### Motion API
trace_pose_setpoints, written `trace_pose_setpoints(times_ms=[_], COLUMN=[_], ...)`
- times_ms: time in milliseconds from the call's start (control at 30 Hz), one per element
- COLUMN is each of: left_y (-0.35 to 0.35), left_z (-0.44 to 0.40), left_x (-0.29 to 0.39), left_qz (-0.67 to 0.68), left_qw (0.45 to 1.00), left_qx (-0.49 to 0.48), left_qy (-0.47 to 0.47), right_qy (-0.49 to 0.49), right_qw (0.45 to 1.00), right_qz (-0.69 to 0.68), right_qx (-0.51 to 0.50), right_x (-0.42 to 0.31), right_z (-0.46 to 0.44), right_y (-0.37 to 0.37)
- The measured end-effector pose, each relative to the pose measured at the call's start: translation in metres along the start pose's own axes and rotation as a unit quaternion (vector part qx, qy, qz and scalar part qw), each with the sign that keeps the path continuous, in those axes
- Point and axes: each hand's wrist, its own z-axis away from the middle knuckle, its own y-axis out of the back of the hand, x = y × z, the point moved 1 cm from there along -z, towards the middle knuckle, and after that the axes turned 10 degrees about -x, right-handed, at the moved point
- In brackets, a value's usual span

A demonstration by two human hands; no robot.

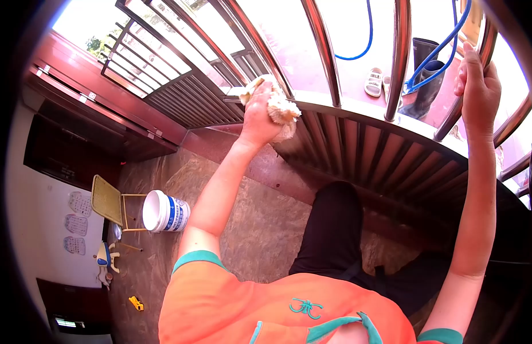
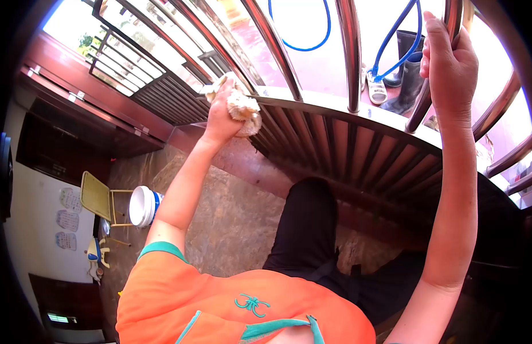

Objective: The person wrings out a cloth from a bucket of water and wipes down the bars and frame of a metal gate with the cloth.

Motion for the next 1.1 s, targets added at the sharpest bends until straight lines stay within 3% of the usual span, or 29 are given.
trace_pose_setpoints(times_ms=[100, 167, 200, 333, 367, 433, 533, 633, 733, 833, 900, 967, 1033, 1100], left_y=[0.004, 0.012, 0.013, -0.017, -0.019, -0.032, -0.039, -0.048, -0.060, -0.069, -0.061, -0.046, -0.037, -0.031], left_z=[-0.042, -0.063, -0.062, -0.022, -0.018, -0.010, 0.004, 0.022, 0.021, 0.010, 0.009, -0.004, -0.020, -0.035], left_x=[0.002, 0.008, 0.012, 0.002, 0.010, 0.015, 0.024, 0.063, 0.102, 0.123, 0.110, 0.099, 0.080, 0.072], left_qz=[-0.226, -0.265, -0.273, -0.151, -0.121, -0.128, -0.075, 0.047, 0.024, 0.064, 0.035, 0.068, -0.104, -0.145], left_qw=[0.953, 0.899, 0.897, 0.987, 0.989, 0.987, 0.990, 0.989, 0.991, 0.992, 0.995, 0.996, 0.993, 0.980], left_qx=[-0.199, -0.334, -0.334, -0.033, -0.026, 0.042, 0.095, 0.114, 0.044, 0.089, 0.074, 0.054, -0.036, -0.139], left_qy=[0.032, 0.098, 0.099, 0.052, 0.087, 0.085, 0.076, 0.085, -0.120, -0.067, -0.048, 0.019, -0.031, -0.006], right_qy=[-0.019, -0.025, -0.022, -0.015, -0.004, -0.010, -0.019, -0.020, -0.024, -0.023, -0.091, -0.052, -0.021, -0.006], right_qw=[1.000, 0.999, 1.000, 1.000, 1.000, 0.998, 0.999, 0.999, 0.999, 0.999, 0.988, 0.992, 0.994, 0.995], right_qz=[-0.017, 0.026, 0.022, -0.006, -0.006, -0.065, -0.038, -0.045, -0.027, -0.020, -0.119, -0.115, -0.107, -0.100], right_qx=[-0.018, 0.002, 0.000, 0.006, 0.010, -0.021, -0.005, -0.014, -0.013, -0.043, -0.020, 0.008, 0.008, -0.015], right_x=[0.006, -0.002, -0.002, -0.006, -0.003, 0.005, 0.004, 0.009, 0.003, 0.006, -0.015, -0.024, -0.026, -0.021], right_z=[0.000, 0.002, 0.002, 0.001, 0.000, -0.004, -0.001, -0.001, 0.000, -0.001, 0.001, 0.002, 0.004, 0.003], right_y=[0.004, 0.003, 0.002, -0.001, 0.000, 0.002, 0.001, 0.002, 0.002, 0.006, -0.001, -0.011, -0.012, -0.015])
